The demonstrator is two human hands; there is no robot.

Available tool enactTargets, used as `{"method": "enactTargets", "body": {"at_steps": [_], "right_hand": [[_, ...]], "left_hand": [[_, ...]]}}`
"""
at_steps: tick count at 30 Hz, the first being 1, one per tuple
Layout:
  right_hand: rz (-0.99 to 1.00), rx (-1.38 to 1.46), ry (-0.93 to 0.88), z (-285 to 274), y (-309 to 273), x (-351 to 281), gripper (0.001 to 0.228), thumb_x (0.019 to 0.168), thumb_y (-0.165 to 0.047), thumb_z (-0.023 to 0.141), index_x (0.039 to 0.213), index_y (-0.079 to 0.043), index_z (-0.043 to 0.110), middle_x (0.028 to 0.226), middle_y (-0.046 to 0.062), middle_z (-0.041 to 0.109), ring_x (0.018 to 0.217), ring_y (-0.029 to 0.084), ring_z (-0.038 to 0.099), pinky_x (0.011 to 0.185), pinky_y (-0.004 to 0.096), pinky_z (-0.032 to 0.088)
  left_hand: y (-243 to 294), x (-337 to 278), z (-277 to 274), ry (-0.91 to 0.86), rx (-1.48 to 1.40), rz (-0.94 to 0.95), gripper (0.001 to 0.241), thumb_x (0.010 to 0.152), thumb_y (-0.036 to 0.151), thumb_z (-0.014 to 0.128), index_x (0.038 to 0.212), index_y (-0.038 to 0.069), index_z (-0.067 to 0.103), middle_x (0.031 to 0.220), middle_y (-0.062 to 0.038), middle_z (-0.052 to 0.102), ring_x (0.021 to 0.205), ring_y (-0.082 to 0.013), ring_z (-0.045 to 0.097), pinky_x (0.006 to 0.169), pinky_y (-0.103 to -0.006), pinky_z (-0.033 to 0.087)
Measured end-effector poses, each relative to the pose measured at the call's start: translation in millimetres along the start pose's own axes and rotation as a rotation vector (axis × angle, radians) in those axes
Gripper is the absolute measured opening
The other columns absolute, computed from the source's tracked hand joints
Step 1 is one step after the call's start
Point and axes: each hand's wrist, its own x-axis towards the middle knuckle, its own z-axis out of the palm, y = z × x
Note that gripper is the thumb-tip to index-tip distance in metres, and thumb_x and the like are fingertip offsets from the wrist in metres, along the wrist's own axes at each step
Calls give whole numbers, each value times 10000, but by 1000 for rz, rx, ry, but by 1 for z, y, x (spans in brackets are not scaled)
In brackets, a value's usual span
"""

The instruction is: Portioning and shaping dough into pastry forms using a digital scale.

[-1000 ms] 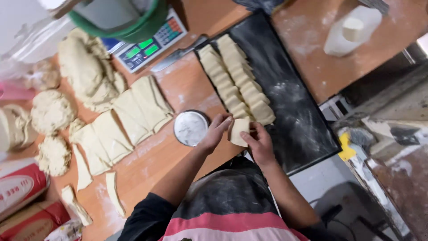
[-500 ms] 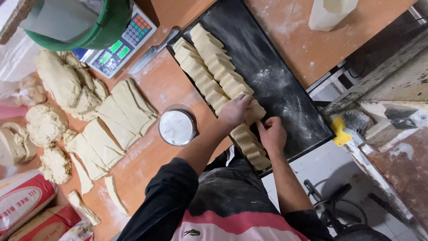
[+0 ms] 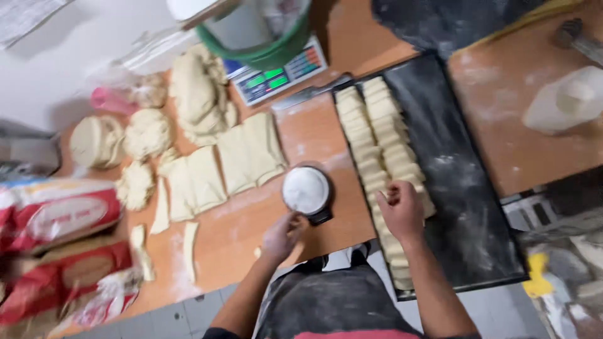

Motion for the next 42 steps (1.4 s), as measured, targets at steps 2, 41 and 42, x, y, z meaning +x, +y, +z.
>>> {"method": "enactTargets", "body": {"at_steps": [2,41,42], "right_hand": [[-95,58,-100,35,-35,1,340,862,-242,812,1086,-72,621,934,100,663,757,241,696,690,372,565],[-579,-500,-919,464,-261,50,520,885,-254,698,1352,-70,562,1290,188,624,1194,357,592,1033,436,481],[-778,-450,-826,483,-255,66,533,857,-240,726,1324,-43,561,1348,190,611,1254,376,560,1079,444,454]], "left_hand": [[-63,-37,-23,110,-10,-211,338,926,236,674,1235,102,666,1079,-103,750,905,-252,748,807,-394,601],[-283,101,-252,394,-111,-623,642,876,343,713,1367,0,483,1369,-223,518,1318,-392,464,1125,-471,372],[-282,108,-251,418,-91,-611,662,873,347,722,1373,-10,477,1377,-234,513,1318,-399,454,1127,-474,363]]}}
